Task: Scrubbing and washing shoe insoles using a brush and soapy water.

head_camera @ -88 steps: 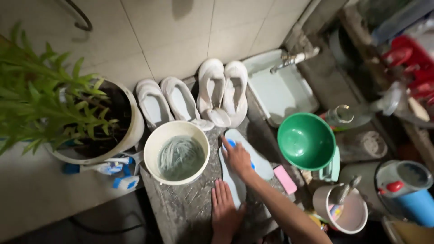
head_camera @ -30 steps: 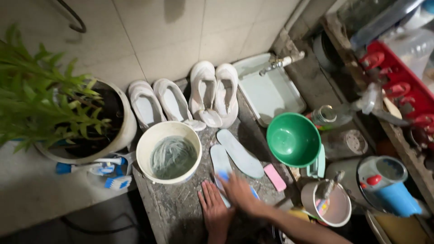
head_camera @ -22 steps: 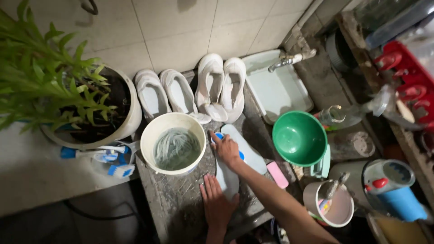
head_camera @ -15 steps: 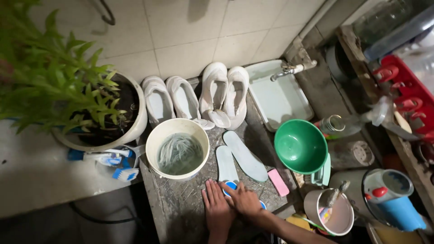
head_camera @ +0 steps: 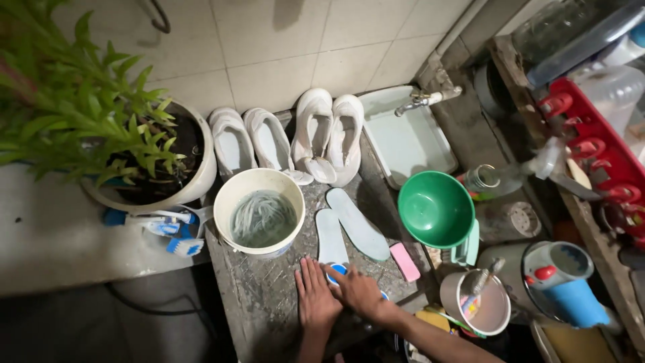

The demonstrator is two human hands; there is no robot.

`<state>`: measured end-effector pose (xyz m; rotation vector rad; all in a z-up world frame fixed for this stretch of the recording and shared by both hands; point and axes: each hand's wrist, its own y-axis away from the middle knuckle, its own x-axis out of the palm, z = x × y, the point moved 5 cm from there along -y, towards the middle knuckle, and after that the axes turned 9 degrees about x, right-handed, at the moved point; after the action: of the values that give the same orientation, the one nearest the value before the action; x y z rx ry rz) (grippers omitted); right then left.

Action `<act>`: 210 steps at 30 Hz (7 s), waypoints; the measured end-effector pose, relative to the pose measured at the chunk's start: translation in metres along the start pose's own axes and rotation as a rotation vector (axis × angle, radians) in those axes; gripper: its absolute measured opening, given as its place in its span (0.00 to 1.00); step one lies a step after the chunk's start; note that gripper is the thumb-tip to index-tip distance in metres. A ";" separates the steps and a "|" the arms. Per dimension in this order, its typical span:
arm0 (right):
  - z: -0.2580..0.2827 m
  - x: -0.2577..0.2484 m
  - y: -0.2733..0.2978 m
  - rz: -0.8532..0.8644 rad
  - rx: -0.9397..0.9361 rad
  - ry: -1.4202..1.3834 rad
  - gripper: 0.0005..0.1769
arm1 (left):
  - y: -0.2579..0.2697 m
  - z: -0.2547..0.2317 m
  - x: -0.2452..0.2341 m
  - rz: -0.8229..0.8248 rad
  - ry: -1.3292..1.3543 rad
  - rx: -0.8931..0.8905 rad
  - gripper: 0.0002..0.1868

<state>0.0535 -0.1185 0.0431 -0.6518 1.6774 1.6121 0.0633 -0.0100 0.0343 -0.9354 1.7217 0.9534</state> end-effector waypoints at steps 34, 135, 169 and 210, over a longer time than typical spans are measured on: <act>-0.128 -0.001 -0.029 -0.283 0.223 -0.985 0.36 | -0.009 0.013 -0.028 -0.162 0.890 -0.420 0.23; 0.015 -0.014 -0.027 -0.207 0.112 -0.097 0.38 | -0.016 0.010 0.024 0.327 -0.030 0.060 0.47; -0.007 -0.025 -0.039 -0.069 -0.090 -0.248 0.35 | 0.014 0.009 0.049 -0.273 0.299 0.101 0.32; 0.026 0.021 -0.080 -0.556 -0.090 -0.091 0.33 | 0.011 0.008 0.013 0.071 0.205 -0.112 0.48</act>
<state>0.1061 -0.0984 -0.0226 -0.9736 1.2186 1.2925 0.0531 -0.0004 0.0215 -1.0823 1.8992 1.0380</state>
